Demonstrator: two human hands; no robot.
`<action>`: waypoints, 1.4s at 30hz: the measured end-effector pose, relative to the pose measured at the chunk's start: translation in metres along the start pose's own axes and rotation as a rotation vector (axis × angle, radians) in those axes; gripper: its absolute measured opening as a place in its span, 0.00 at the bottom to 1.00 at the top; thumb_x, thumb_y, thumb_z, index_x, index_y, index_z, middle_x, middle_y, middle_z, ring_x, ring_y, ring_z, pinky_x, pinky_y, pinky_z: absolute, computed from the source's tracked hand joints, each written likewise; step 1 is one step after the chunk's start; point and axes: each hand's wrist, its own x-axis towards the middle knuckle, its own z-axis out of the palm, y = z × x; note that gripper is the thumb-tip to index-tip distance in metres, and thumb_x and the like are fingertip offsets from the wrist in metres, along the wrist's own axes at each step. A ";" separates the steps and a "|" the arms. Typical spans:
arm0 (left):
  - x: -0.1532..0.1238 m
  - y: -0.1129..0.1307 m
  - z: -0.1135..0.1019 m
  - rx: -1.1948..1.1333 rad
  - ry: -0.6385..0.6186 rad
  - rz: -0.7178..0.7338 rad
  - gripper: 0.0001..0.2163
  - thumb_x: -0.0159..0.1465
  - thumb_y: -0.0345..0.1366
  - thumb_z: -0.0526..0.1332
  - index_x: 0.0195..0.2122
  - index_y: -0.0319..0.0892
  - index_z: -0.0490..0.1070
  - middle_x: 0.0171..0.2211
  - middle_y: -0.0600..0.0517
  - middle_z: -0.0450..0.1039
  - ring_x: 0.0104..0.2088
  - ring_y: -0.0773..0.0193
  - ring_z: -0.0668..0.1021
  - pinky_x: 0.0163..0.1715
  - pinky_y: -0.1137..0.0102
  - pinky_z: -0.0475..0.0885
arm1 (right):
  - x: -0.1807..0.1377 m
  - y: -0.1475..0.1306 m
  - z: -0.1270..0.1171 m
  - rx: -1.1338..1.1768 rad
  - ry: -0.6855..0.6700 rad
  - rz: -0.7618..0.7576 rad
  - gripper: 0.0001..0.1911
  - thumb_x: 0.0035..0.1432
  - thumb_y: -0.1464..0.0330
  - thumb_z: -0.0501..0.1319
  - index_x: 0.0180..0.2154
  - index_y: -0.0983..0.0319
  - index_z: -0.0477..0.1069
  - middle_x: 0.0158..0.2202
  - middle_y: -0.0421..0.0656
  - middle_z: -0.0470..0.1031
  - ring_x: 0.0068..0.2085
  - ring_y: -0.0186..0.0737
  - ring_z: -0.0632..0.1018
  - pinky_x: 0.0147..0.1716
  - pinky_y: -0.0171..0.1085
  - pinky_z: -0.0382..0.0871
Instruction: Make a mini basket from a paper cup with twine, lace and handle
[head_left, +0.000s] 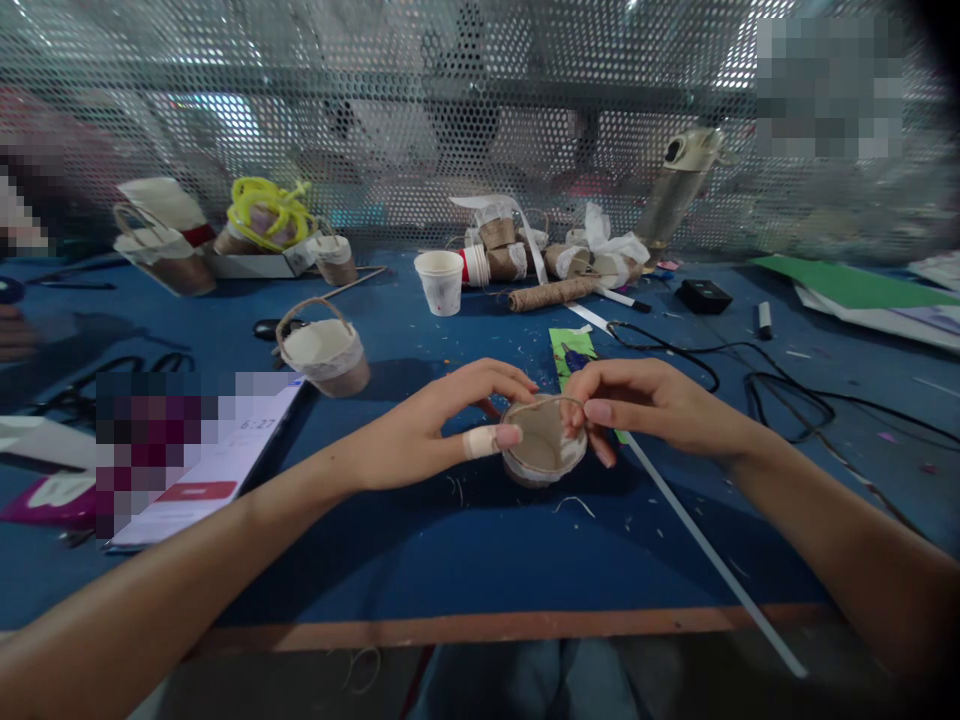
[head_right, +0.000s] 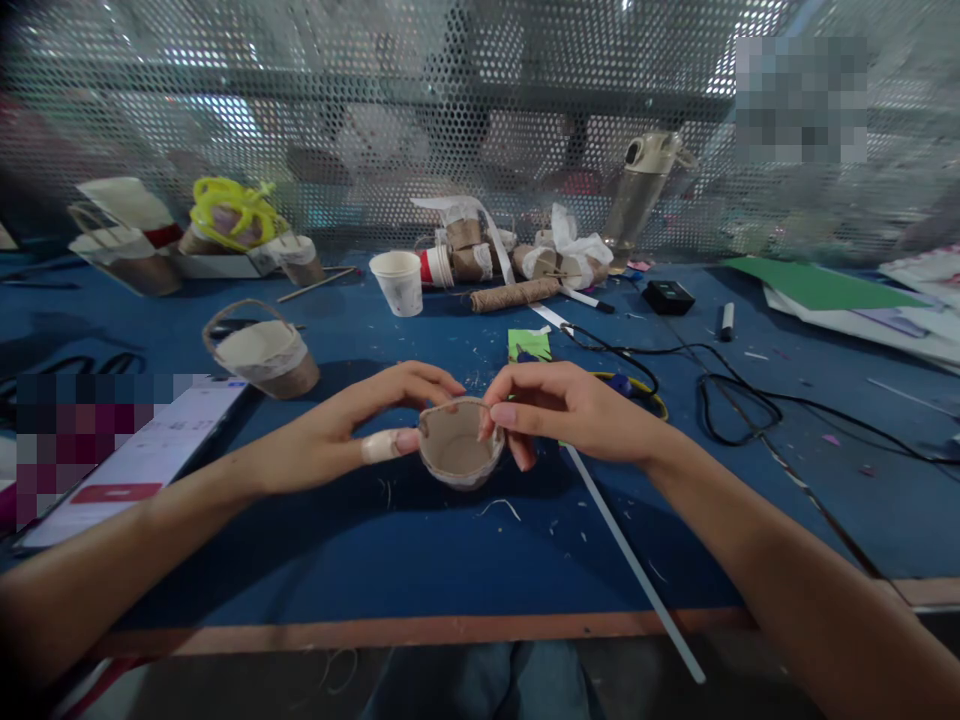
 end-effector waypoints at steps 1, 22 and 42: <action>0.000 0.000 0.001 -0.018 -0.029 -0.016 0.11 0.69 0.36 0.61 0.52 0.43 0.71 0.57 0.44 0.70 0.58 0.57 0.73 0.56 0.65 0.69 | 0.000 0.000 0.000 -0.007 -0.005 0.007 0.09 0.68 0.63 0.61 0.39 0.63 0.74 0.34 0.42 0.77 0.27 0.30 0.78 0.29 0.31 0.72; 0.000 -0.002 0.002 0.107 -0.071 -0.087 0.13 0.64 0.43 0.67 0.41 0.40 0.69 0.57 0.44 0.74 0.54 0.54 0.77 0.52 0.65 0.69 | -0.001 0.002 -0.004 -0.007 -0.030 -0.006 0.08 0.68 0.65 0.61 0.37 0.63 0.71 0.36 0.42 0.76 0.30 0.31 0.79 0.31 0.32 0.74; -0.001 -0.006 -0.003 0.113 -0.064 0.045 0.07 0.71 0.34 0.58 0.43 0.40 0.74 0.56 0.44 0.74 0.54 0.59 0.77 0.55 0.67 0.68 | -0.002 0.003 -0.007 -0.080 -0.063 -0.065 0.06 0.65 0.68 0.64 0.41 0.65 0.77 0.41 0.45 0.76 0.34 0.33 0.79 0.36 0.33 0.77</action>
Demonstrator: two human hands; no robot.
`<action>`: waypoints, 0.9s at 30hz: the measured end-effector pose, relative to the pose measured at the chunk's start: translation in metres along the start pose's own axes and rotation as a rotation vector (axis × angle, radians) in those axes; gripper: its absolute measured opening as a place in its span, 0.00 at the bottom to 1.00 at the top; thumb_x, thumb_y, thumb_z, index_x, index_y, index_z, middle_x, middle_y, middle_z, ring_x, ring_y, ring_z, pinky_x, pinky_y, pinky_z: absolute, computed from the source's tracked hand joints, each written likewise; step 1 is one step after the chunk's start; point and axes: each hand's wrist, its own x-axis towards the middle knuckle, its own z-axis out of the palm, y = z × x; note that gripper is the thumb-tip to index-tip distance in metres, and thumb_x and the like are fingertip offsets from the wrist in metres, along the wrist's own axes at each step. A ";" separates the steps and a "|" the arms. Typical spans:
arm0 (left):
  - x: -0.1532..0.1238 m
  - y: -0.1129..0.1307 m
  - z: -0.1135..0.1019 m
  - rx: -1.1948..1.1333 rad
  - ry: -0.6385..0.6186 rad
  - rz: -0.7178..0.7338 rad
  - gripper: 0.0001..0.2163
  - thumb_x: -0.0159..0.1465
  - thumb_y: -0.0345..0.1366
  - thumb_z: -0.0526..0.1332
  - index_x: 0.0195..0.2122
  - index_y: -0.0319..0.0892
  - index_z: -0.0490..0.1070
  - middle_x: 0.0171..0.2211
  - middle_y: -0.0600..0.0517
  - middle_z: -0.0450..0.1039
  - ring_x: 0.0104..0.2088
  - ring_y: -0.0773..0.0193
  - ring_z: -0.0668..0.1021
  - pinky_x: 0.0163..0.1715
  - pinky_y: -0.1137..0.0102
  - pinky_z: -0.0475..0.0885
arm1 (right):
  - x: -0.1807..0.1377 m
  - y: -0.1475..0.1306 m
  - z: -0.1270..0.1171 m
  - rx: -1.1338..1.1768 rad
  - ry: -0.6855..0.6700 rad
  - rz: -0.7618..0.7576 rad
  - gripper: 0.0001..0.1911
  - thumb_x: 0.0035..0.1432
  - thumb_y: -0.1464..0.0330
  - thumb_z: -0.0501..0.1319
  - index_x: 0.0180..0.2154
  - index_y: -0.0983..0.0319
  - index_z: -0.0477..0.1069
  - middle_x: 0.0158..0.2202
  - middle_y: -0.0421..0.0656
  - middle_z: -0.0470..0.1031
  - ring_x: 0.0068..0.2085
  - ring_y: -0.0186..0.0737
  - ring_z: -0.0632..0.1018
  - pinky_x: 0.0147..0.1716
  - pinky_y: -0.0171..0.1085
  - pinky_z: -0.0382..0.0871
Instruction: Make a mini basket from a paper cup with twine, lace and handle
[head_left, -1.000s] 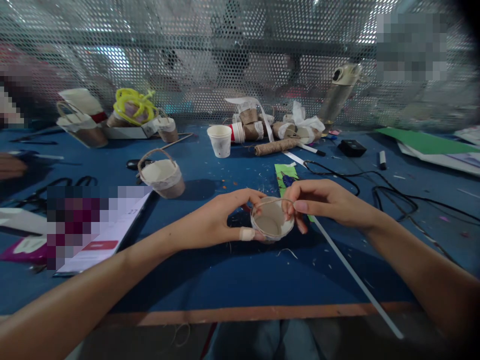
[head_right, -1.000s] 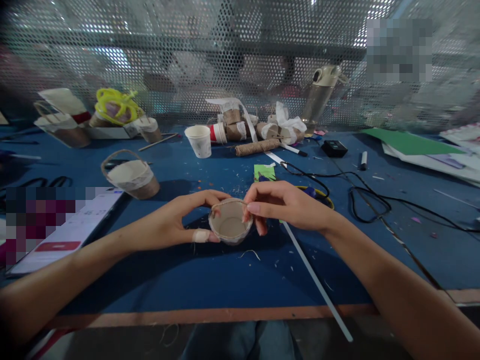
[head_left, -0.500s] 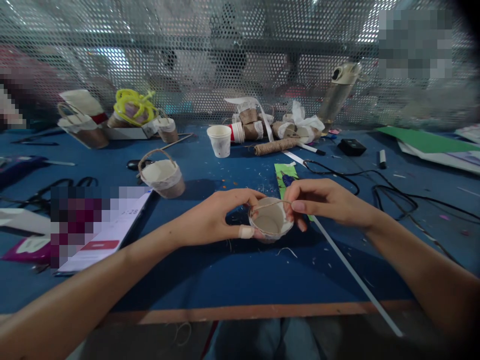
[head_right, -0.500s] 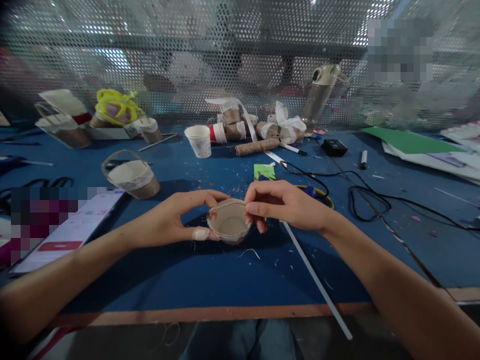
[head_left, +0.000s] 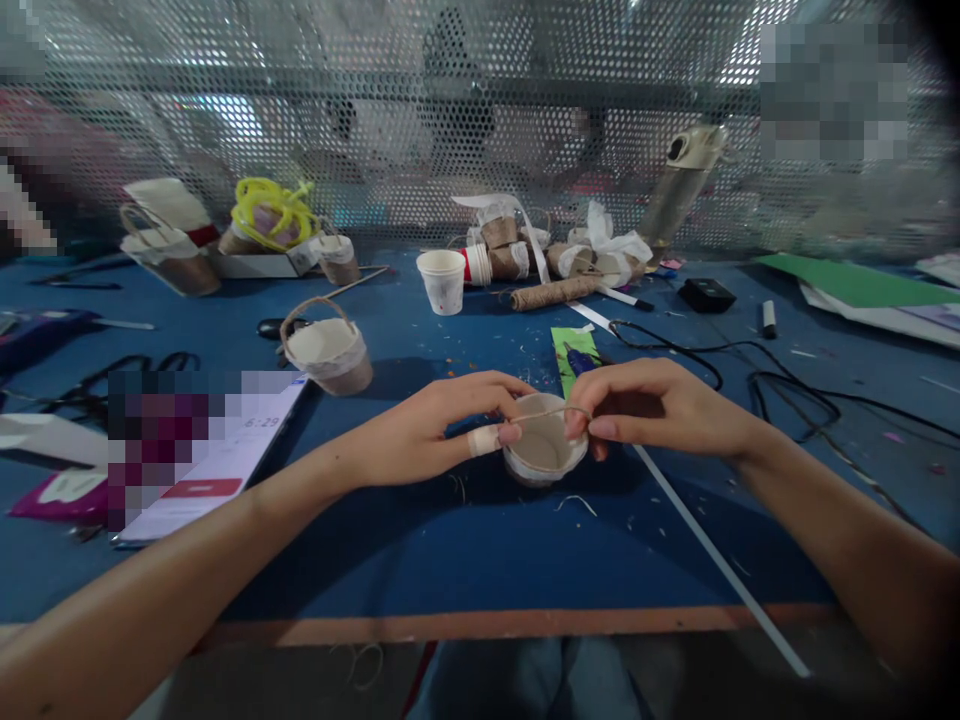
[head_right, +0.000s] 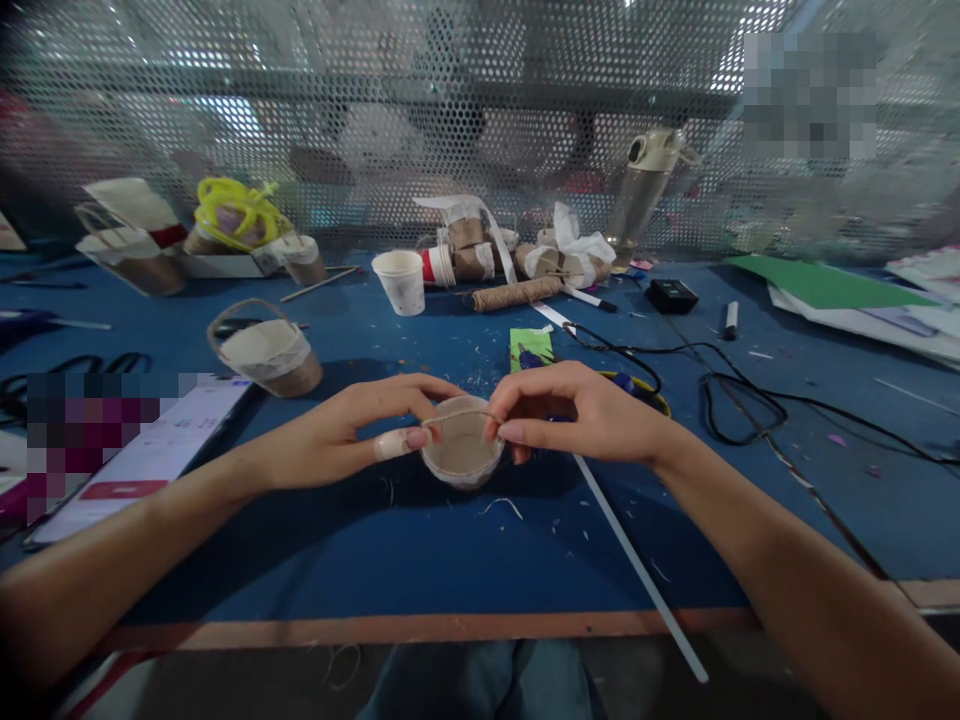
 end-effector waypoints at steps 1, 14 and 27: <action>0.000 0.000 0.000 0.003 -0.009 0.005 0.07 0.71 0.34 0.58 0.43 0.40 0.75 0.56 0.44 0.74 0.55 0.58 0.77 0.56 0.67 0.68 | 0.000 0.000 0.000 -0.010 -0.001 -0.012 0.06 0.64 0.68 0.65 0.41 0.65 0.78 0.41 0.46 0.76 0.35 0.34 0.79 0.36 0.33 0.78; 0.001 0.002 -0.004 -0.003 -0.032 -0.018 0.10 0.72 0.36 0.57 0.42 0.40 0.78 0.56 0.44 0.75 0.53 0.57 0.78 0.57 0.66 0.69 | 0.004 0.001 -0.001 -0.092 0.021 -0.075 0.05 0.62 0.68 0.67 0.37 0.64 0.79 0.37 0.45 0.77 0.35 0.35 0.80 0.35 0.33 0.79; 0.001 0.000 -0.015 -0.075 -0.103 0.009 0.09 0.68 0.33 0.63 0.49 0.44 0.78 0.61 0.42 0.70 0.59 0.54 0.75 0.60 0.60 0.69 | 0.003 0.003 0.000 0.002 0.041 -0.039 0.05 0.62 0.68 0.67 0.36 0.64 0.78 0.35 0.43 0.75 0.32 0.32 0.79 0.33 0.31 0.77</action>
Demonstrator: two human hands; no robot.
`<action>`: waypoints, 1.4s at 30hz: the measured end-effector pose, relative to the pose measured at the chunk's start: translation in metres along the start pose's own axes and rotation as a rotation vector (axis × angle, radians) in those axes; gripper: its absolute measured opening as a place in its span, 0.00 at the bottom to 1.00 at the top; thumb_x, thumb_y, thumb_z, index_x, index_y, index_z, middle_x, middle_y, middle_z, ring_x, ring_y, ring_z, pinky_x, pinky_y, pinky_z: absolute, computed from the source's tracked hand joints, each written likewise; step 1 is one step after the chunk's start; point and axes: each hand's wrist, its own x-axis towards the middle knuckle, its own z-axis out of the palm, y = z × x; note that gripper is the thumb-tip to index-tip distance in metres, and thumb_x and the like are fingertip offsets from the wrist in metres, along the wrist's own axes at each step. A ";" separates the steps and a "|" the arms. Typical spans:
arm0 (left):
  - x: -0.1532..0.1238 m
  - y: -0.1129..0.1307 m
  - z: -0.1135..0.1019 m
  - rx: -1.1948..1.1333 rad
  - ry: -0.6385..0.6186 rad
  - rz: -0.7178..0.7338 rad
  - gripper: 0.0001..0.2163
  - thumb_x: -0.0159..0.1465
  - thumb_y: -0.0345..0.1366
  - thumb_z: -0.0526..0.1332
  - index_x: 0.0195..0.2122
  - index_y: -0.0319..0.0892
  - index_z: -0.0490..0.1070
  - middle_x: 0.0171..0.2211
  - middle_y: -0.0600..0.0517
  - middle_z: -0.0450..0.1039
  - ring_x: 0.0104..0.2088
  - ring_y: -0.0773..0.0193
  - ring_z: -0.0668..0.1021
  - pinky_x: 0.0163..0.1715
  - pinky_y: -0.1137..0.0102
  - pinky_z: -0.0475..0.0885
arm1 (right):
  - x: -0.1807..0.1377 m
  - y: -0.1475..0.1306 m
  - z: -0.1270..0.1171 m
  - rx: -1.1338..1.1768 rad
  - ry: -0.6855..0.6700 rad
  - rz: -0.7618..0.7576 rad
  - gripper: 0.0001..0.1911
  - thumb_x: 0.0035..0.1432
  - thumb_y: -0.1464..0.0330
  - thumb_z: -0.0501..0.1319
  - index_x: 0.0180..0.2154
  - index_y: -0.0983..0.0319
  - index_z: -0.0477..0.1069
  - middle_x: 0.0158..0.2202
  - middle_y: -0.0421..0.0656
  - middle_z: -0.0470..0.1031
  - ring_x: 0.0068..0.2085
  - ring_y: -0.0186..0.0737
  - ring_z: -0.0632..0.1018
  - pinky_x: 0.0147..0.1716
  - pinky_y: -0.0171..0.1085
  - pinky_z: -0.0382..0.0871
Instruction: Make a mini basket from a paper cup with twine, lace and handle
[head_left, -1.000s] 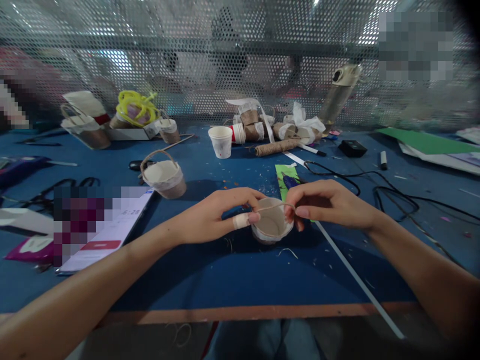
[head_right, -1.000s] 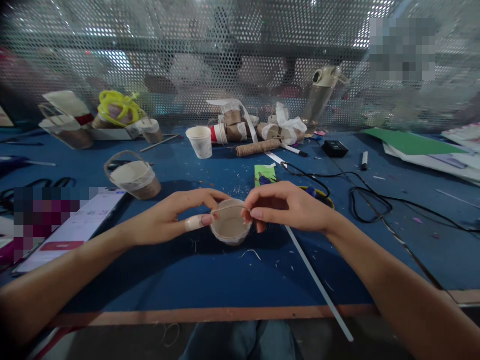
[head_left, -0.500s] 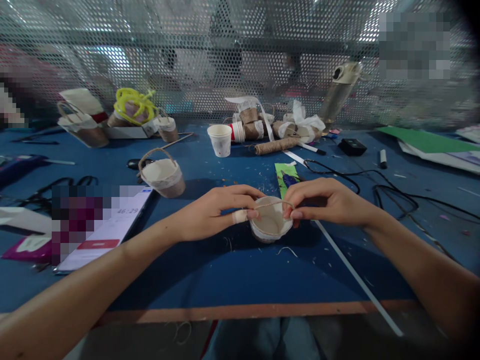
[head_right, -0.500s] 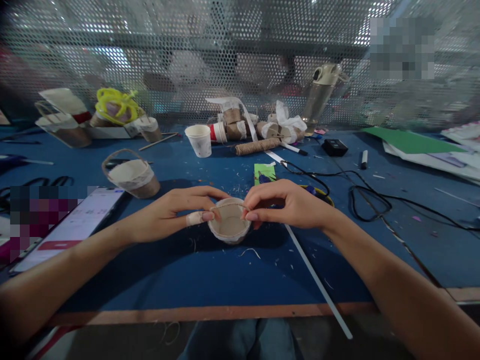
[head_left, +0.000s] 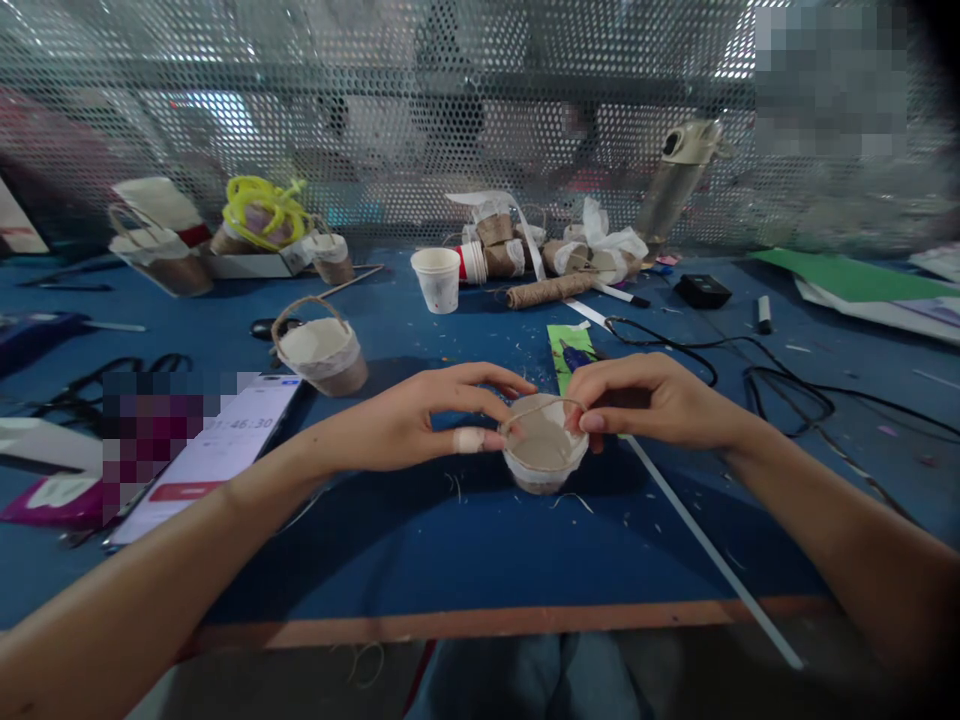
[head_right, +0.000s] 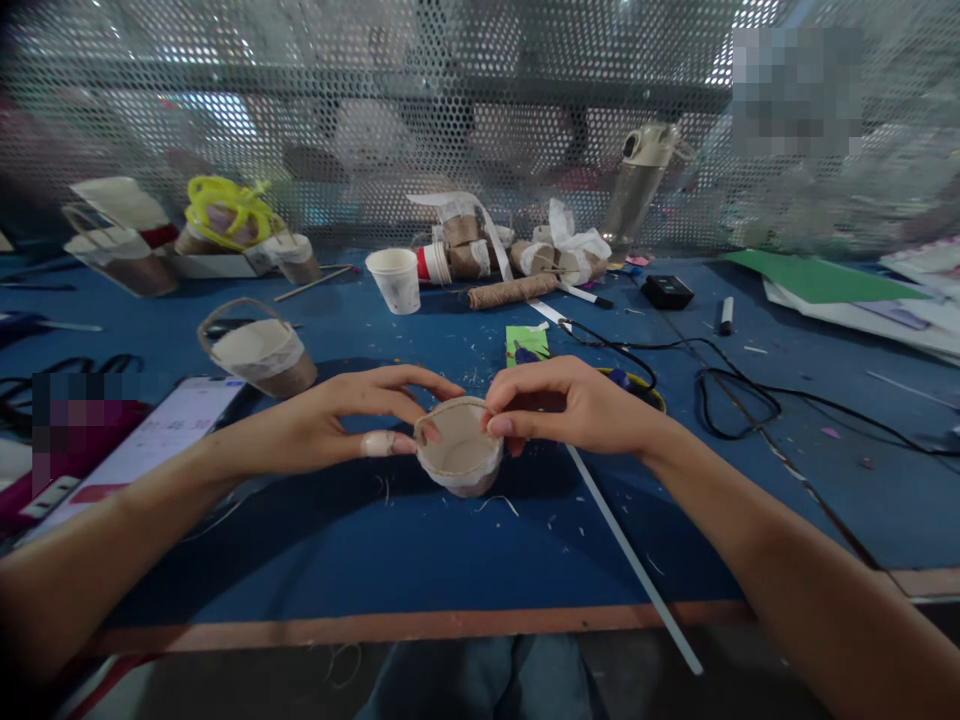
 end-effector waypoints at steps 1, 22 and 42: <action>0.000 0.000 0.001 -0.008 0.001 0.003 0.09 0.67 0.32 0.64 0.48 0.44 0.79 0.61 0.42 0.70 0.59 0.54 0.75 0.60 0.60 0.69 | 0.000 0.000 0.001 0.013 0.001 0.008 0.05 0.62 0.68 0.67 0.37 0.64 0.78 0.35 0.43 0.75 0.31 0.32 0.78 0.32 0.31 0.77; 0.002 0.012 0.013 -0.179 -0.025 0.118 0.01 0.63 0.35 0.69 0.34 0.45 0.81 0.40 0.47 0.81 0.50 0.55 0.76 0.61 0.57 0.65 | 0.003 0.002 0.018 0.268 -0.079 -0.016 0.06 0.62 0.68 0.67 0.36 0.65 0.78 0.31 0.42 0.77 0.28 0.31 0.77 0.27 0.30 0.75; 0.002 0.009 0.013 -0.305 0.009 0.141 0.03 0.60 0.30 0.71 0.35 0.43 0.82 0.46 0.45 0.75 0.53 0.52 0.76 0.62 0.54 0.66 | 0.003 0.001 0.022 0.280 -0.059 -0.034 0.06 0.63 0.67 0.67 0.36 0.64 0.78 0.30 0.40 0.78 0.28 0.30 0.78 0.28 0.30 0.75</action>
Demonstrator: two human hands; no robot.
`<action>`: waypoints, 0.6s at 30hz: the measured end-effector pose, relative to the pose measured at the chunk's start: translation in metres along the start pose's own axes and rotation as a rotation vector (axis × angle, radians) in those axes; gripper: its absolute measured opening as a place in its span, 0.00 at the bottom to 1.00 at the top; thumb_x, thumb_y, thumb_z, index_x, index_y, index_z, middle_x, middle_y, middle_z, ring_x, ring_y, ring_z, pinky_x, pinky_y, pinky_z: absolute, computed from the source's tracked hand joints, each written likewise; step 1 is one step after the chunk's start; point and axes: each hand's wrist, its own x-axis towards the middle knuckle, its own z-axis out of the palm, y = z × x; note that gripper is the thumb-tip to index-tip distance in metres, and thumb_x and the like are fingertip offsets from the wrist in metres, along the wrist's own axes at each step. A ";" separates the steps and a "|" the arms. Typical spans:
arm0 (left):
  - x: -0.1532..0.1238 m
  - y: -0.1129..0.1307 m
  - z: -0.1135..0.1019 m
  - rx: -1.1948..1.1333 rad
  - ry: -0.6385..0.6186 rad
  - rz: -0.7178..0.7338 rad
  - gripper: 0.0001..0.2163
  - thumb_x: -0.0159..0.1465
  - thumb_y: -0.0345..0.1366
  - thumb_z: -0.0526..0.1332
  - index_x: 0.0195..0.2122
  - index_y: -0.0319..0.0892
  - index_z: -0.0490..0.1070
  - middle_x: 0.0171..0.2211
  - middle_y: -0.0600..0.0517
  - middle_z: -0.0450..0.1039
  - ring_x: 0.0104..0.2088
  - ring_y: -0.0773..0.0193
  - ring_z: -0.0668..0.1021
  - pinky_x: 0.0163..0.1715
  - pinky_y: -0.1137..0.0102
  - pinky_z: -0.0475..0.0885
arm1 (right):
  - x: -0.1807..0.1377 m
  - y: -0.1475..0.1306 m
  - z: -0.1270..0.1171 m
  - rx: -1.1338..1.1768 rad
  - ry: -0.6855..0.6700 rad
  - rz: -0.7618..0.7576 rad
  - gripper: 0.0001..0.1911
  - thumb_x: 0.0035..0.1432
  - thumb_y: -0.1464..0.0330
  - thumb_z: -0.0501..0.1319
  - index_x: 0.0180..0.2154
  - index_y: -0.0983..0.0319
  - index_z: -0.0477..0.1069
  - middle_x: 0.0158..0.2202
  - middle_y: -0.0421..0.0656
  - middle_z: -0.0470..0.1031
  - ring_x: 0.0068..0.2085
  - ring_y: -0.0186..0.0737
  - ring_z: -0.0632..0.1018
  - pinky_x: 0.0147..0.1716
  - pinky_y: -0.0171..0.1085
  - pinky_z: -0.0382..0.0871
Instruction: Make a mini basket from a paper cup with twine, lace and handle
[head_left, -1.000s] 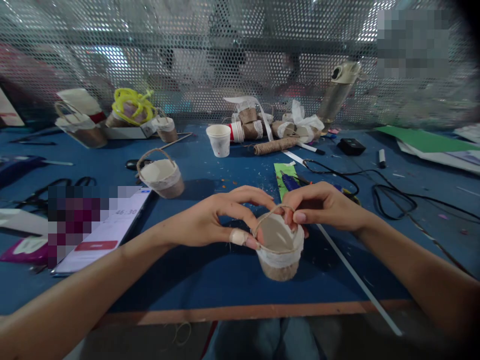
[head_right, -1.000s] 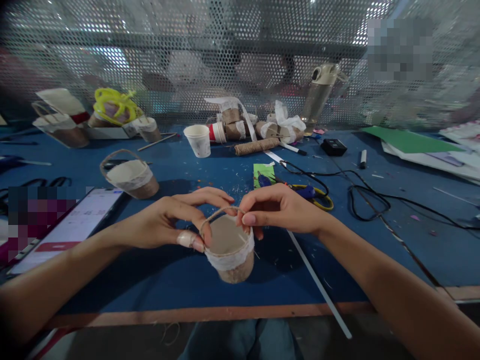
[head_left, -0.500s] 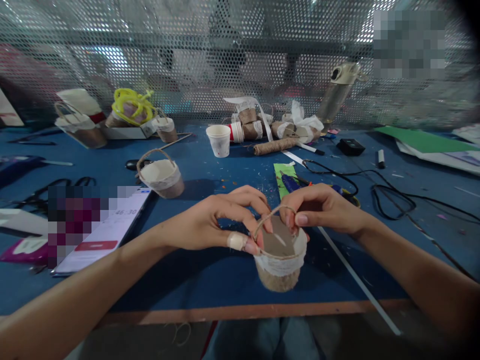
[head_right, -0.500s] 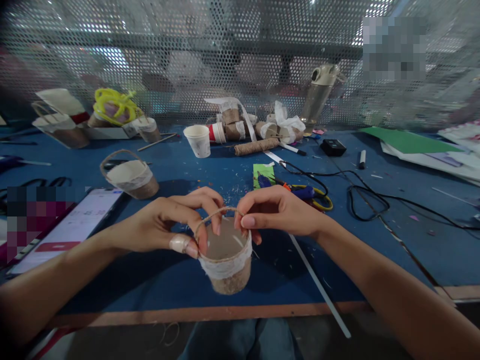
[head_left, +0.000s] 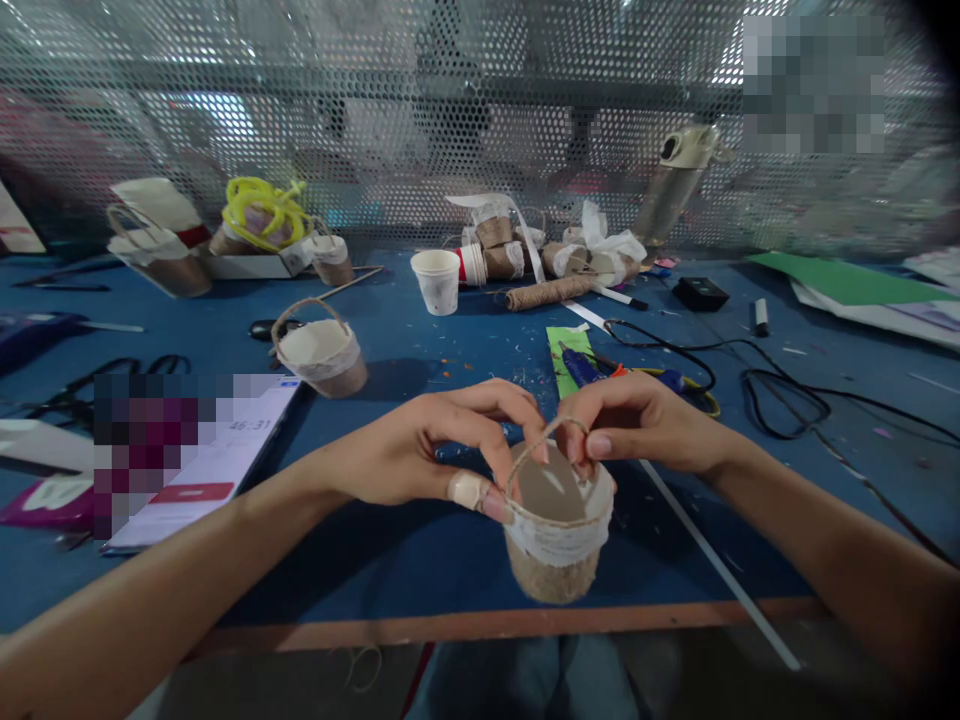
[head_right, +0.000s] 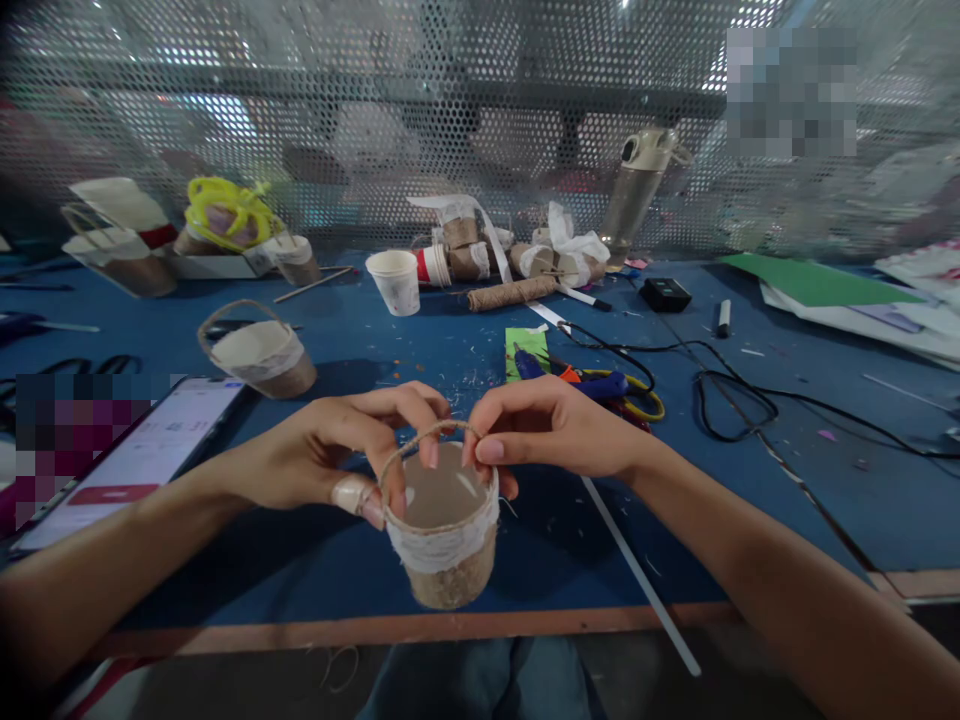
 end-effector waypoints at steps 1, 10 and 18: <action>0.000 0.000 0.000 -0.003 0.001 -0.002 0.03 0.60 0.30 0.71 0.35 0.43 0.81 0.47 0.45 0.74 0.53 0.52 0.76 0.61 0.55 0.68 | 0.000 0.000 0.001 0.002 -0.001 -0.001 0.06 0.63 0.67 0.67 0.36 0.64 0.78 0.30 0.40 0.78 0.27 0.30 0.78 0.29 0.30 0.75; -0.006 -0.004 -0.006 -0.081 0.215 -0.150 0.04 0.67 0.34 0.64 0.41 0.42 0.77 0.62 0.43 0.65 0.64 0.48 0.68 0.62 0.55 0.66 | 0.000 0.006 -0.005 0.016 0.213 -0.051 0.04 0.64 0.69 0.66 0.38 0.62 0.78 0.32 0.41 0.79 0.30 0.32 0.80 0.28 0.31 0.77; -0.002 -0.004 0.009 -0.133 0.371 -0.314 0.30 0.59 0.38 0.73 0.59 0.46 0.61 0.61 0.44 0.68 0.60 0.51 0.73 0.57 0.58 0.71 | 0.000 0.002 0.000 -0.226 0.338 -0.061 0.04 0.62 0.67 0.68 0.39 0.61 0.80 0.34 0.40 0.80 0.31 0.33 0.82 0.35 0.32 0.78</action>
